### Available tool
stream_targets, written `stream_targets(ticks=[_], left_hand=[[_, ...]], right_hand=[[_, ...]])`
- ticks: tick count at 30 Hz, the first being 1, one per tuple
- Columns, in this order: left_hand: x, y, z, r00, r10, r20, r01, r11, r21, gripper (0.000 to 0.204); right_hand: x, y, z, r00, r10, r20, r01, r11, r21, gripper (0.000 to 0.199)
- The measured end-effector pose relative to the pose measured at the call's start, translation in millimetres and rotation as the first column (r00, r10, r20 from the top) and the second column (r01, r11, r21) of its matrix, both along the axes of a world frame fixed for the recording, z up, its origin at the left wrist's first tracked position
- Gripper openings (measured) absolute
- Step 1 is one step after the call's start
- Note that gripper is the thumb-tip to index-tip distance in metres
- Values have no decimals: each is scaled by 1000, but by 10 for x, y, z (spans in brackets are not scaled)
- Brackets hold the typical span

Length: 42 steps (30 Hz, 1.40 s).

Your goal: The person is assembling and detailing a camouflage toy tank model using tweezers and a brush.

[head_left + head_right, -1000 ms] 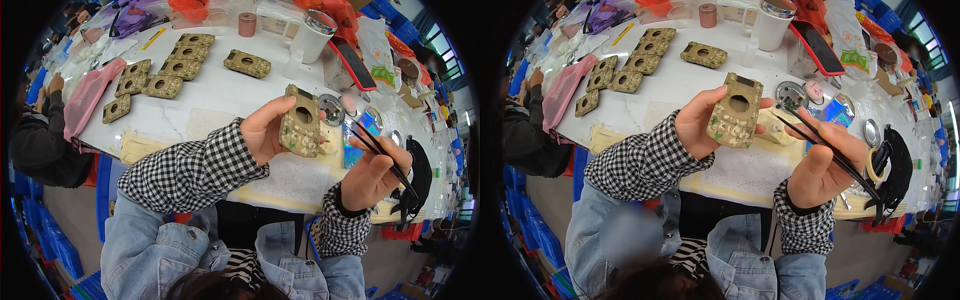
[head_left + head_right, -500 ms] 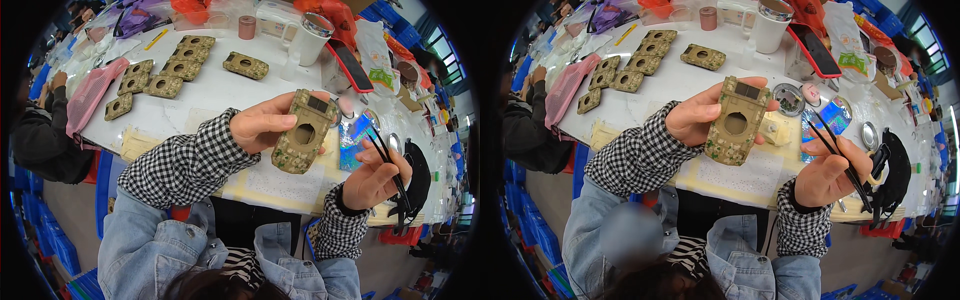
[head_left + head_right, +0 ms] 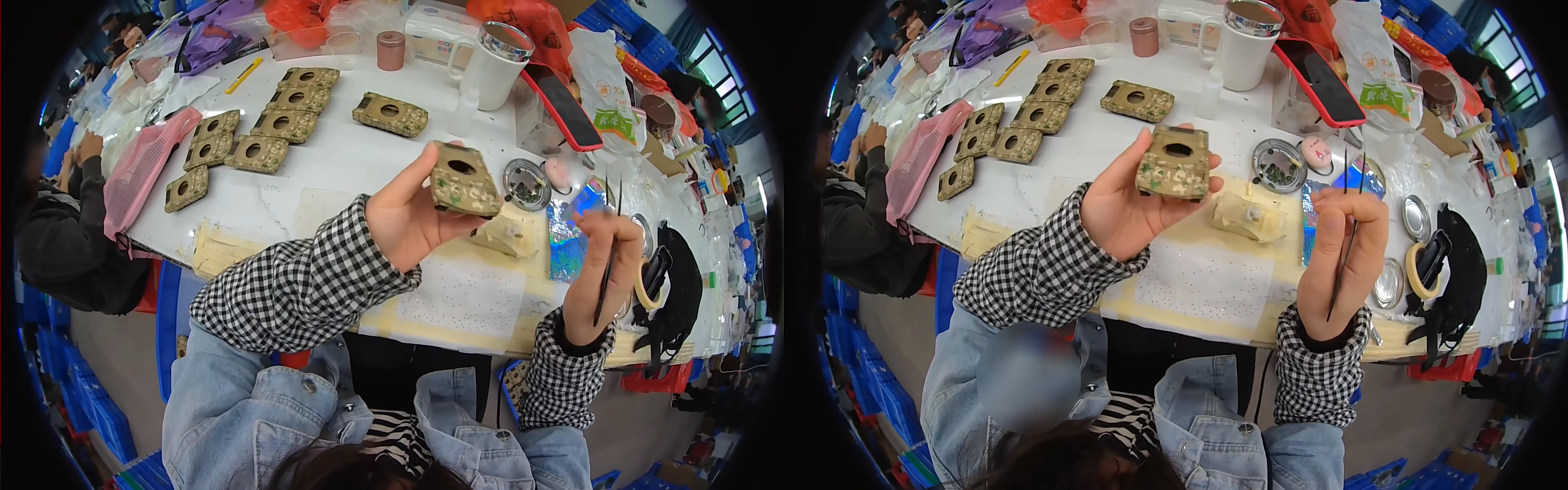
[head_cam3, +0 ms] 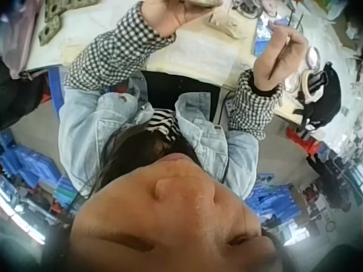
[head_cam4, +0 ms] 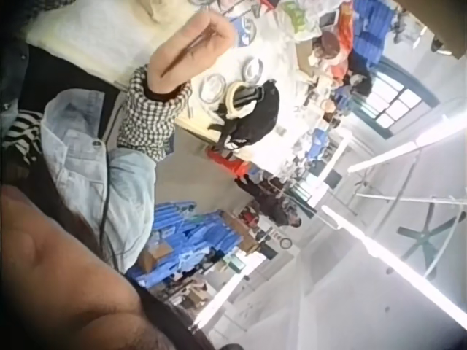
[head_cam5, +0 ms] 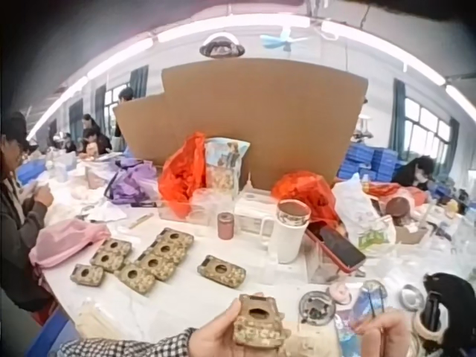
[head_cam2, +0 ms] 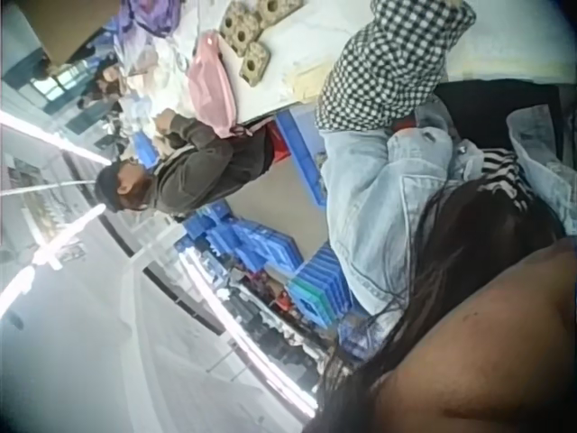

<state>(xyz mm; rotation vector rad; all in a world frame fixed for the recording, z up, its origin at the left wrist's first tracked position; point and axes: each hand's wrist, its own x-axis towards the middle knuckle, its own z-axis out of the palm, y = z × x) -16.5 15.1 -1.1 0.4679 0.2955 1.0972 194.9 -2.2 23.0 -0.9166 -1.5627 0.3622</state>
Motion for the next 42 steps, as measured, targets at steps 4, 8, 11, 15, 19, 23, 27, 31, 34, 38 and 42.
stream_targets(ticks=[4,8,11,15,19,23,27,31,34,38,42], left_hand=[[-31,7,-11,992,70,104,-55,989,-140,53],[-32,-15,25,991,69,118,-47,982,-182,53],[-35,-19,30,992,61,113,-37,977,-209,52],[-37,-29,6,992,57,116,-29,972,-232,50],[-34,-25,-25,990,51,128,-20,971,-237,48],[-15,-26,22,998,58,28,-50,969,-240,48],[-26,-30,34,1000,28,-10,-29,981,-190,48],[-28,-28,17,1000,18,-9,-20,986,-163,48],[-24,-24,25,1000,23,-16,-25,984,-175,49],[-22,-24,21,1000,14,-8,-16,986,-167,50],[-25,-28,19,1000,14,1,-14,988,-155,50]], right_hand=[[47,-11,70,979,0,205,33,987,-156,11],[47,57,2,893,-72,444,99,994,-37,14],[23,97,-40,848,-31,529,42,999,-9,18],[3,112,-81,805,-7,593,19,1000,-14,22],[5,107,-69,802,7,597,6,1000,-20,22],[17,104,-76,803,-6,595,11,1000,-5,22],[22,101,-85,804,-18,594,26,1000,-6,22],[22,98,-84,805,-16,592,28,1000,-11,22],[31,96,-85,806,-16,591,26,1000,-8,23],[31,85,-78,805,-10,593,29,999,-22,23],[17,94,-77,805,-14,594,18,1000,0,20]])
